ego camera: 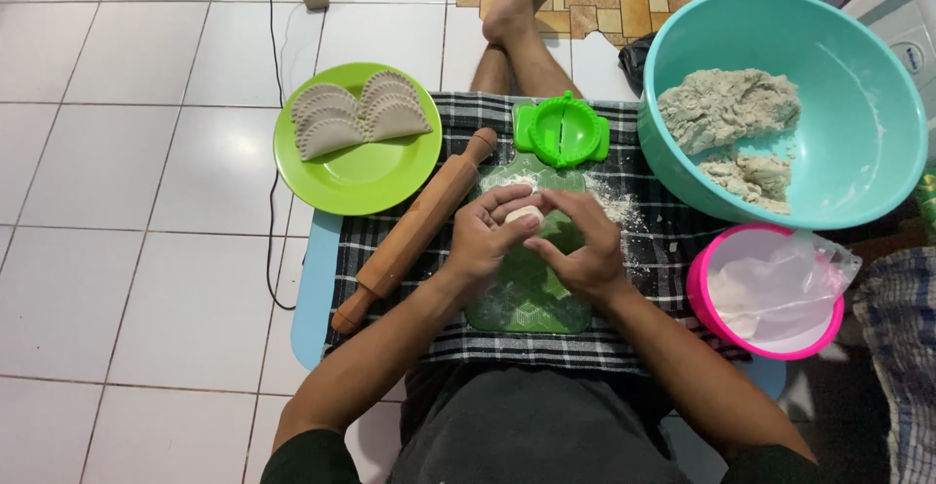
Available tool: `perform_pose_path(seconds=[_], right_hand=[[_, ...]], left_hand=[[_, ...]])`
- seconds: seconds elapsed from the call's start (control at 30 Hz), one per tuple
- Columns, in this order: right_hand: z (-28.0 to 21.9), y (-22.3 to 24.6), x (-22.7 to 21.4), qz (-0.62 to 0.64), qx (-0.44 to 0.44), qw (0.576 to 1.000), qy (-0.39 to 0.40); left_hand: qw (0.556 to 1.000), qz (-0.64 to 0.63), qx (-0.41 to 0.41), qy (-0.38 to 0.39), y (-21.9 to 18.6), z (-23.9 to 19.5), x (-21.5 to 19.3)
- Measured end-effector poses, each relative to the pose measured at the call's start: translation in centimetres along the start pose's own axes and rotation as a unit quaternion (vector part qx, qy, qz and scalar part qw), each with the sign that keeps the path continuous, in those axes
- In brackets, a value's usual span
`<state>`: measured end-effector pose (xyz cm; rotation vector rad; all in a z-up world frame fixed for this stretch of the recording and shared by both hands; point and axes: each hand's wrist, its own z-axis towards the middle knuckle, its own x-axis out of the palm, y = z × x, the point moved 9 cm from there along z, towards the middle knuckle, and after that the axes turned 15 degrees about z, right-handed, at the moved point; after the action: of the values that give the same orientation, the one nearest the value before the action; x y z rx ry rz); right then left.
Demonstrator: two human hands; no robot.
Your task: Preparing filled dough balls by hand, which involves flattening dough, adding a small amount of filling, and rolling it into a ball.
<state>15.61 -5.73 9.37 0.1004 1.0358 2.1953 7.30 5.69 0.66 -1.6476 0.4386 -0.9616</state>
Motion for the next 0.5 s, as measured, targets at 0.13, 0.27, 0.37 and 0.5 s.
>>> perform_pose_path(seconds=[0.13, 0.27, 0.37, 0.5], right_hand=[[-1.0, -0.6, 0.3, 0.037, 0.077, 0.996, -0.015], [-1.2, -2.3, 0.0, 0.115, 0.181, 0.975, -0.062], [-1.3, -3.5, -0.7, 0.186, 0.209, 0.955, -0.099], [-2.4, -5.0, -0.7, 0.250, 0.235, 0.936, -0.080]], left_hand=[[1.000, -0.007, 0.003, -0.006, 0.7, 0.1, -0.3], [0.991, 0.110, 0.066, 0.026, -1.9, -0.4, 0.5], [0.972, 0.203, 0.114, 0.031, -2.6, -0.4, 0.6], [0.942, 0.302, 0.150, 0.007, -4.2, -0.3, -0.1]])
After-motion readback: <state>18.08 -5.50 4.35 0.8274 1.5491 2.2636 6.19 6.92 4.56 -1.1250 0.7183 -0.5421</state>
